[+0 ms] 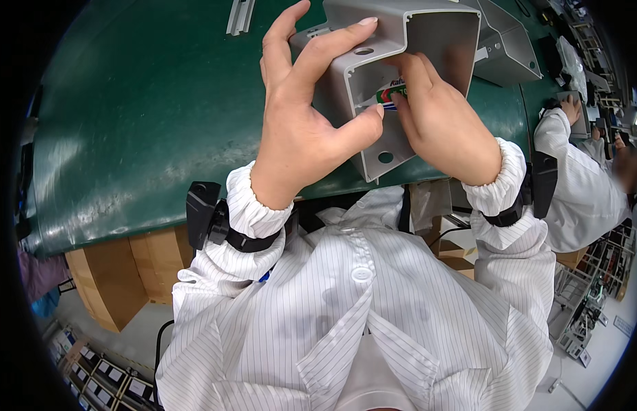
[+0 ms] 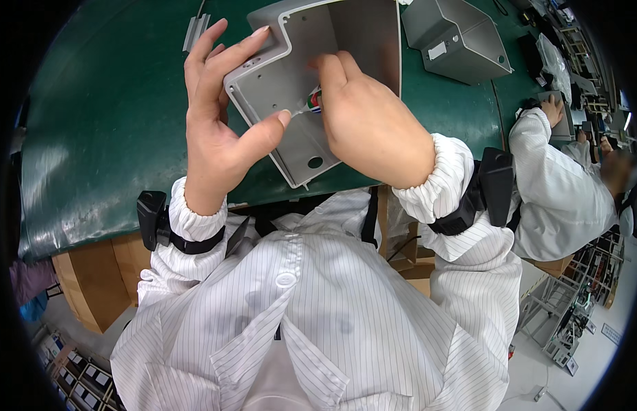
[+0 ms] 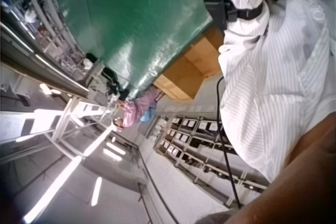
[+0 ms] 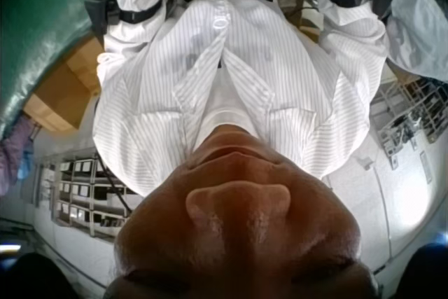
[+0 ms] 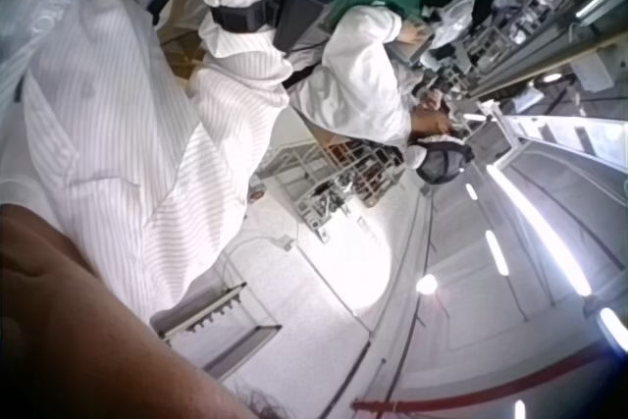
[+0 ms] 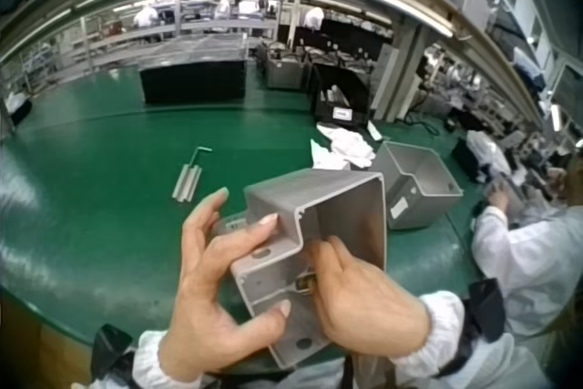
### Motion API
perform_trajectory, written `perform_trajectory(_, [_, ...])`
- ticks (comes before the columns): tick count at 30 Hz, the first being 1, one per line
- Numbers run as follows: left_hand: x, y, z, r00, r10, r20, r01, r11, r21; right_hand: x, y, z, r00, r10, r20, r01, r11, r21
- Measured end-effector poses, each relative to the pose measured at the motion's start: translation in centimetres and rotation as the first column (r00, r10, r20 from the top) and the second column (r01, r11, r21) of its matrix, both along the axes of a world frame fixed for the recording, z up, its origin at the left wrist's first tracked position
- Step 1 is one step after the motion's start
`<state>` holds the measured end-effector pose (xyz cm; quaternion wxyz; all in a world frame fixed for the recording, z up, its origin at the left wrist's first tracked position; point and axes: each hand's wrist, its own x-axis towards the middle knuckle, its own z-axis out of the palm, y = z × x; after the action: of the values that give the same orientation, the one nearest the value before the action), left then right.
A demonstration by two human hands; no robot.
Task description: Applying industrial sealant or glue from a tube to the inner seams of a small metal enclosure.
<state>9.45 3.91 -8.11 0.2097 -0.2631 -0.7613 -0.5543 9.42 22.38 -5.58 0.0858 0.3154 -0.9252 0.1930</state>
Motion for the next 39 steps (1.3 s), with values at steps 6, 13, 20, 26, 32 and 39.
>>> perform_trajectory(6, [0.3, 0.2, 0.4, 0.998, -0.006, 0.067, 0.004, 0.999, 0.038, -0.6, -0.1, 0.8, 1.000, 0.020, 0.005, -0.020, 0.993, -0.113])
perform_trajectory(13, [0.3, 0.2, 0.4, 0.998, -0.007, 0.070, 0.004, 0.999, 0.042, -0.7, -0.2, 1.8, 0.994, -0.043, 0.097, 0.043, 0.999, 0.001])
perform_trajectory(20, [0.2, 0.1, 0.2, 0.999, -0.005, 0.040, 0.005, 1.000, 0.022, -0.9, -0.5, 1.9, 0.981, -0.044, 0.186, 0.029, 0.996, 0.081])
perform_trajectory(26, [0.3, 0.0, 0.5, 0.994, -0.031, 0.101, 0.026, 0.998, 0.052, -1.3, -1.2, 1.8, 0.976, -0.145, 0.163, 0.110, 0.972, 0.208])
perform_trajectory(32, [0.0, -0.1, 0.1, 0.998, 0.011, 0.054, -0.011, 1.000, -0.007, -1.7, -1.4, 1.4, 0.981, -0.147, 0.127, 0.117, 0.969, 0.216])
perform_trajectory(39, [0.1, -0.1, -1.3, 0.971, -0.050, 0.232, 0.027, 0.994, 0.102, -1.6, -1.3, 1.1, 0.990, -0.096, 0.099, 0.077, 0.981, 0.181])
